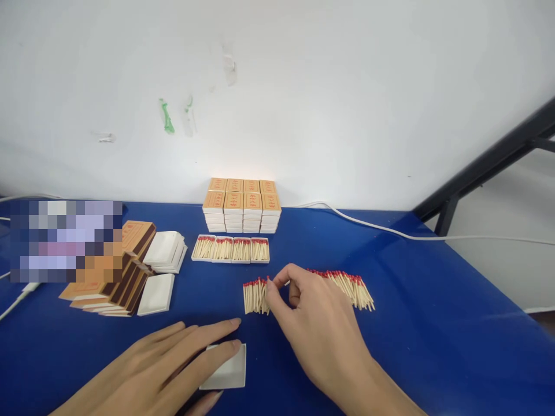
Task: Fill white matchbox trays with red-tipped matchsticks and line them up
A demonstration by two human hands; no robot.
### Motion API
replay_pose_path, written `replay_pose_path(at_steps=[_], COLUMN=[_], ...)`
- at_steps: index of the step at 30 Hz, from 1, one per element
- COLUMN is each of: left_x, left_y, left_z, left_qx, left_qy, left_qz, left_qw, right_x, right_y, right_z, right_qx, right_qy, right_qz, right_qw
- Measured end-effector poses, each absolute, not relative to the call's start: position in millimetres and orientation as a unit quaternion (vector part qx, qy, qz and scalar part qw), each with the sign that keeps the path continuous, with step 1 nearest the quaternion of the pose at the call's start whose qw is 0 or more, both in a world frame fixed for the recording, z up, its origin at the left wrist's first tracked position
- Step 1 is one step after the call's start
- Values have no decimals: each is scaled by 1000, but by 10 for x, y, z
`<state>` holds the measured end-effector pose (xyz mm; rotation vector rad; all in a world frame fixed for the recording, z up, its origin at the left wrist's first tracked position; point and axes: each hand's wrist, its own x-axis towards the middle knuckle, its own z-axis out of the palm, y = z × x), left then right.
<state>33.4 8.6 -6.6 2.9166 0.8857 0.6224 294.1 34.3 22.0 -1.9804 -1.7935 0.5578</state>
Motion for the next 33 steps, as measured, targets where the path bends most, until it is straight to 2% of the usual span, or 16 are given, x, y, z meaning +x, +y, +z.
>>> replay_pose_path(at_steps=[4, 7, 13, 16, 22, 25, 33], left_x=[357, 373, 343, 338, 346, 343, 340], left_y=[106, 105, 84, 87, 97, 88, 92], left_z=[-45, -25, -46, -60, -45, -28, -71], left_qx=[939, 937, 937, 937, 936, 935, 937], left_qy=[283, 284, 282, 284, 282, 286, 280], left_qz=[197, 205, 208, 202, 210, 210, 208], left_qw=[18, 9, -5, -4, -19, -18, -23], right_x=[2960, 3037, 3118, 3085, 3062, 3103, 3075], right_y=[319, 358, 481, 485, 453, 444, 376], right_z=[252, 291, 287, 300, 370, 376, 297], right_qx=[-703, -735, -813, -815, -814, -812, -742], right_qy=[-636, -622, -580, -579, -576, -578, -632], right_qz=[232, 185, 27, 32, 74, 78, 176], right_qw=[216, 196, 40, -10, -35, -19, 133])
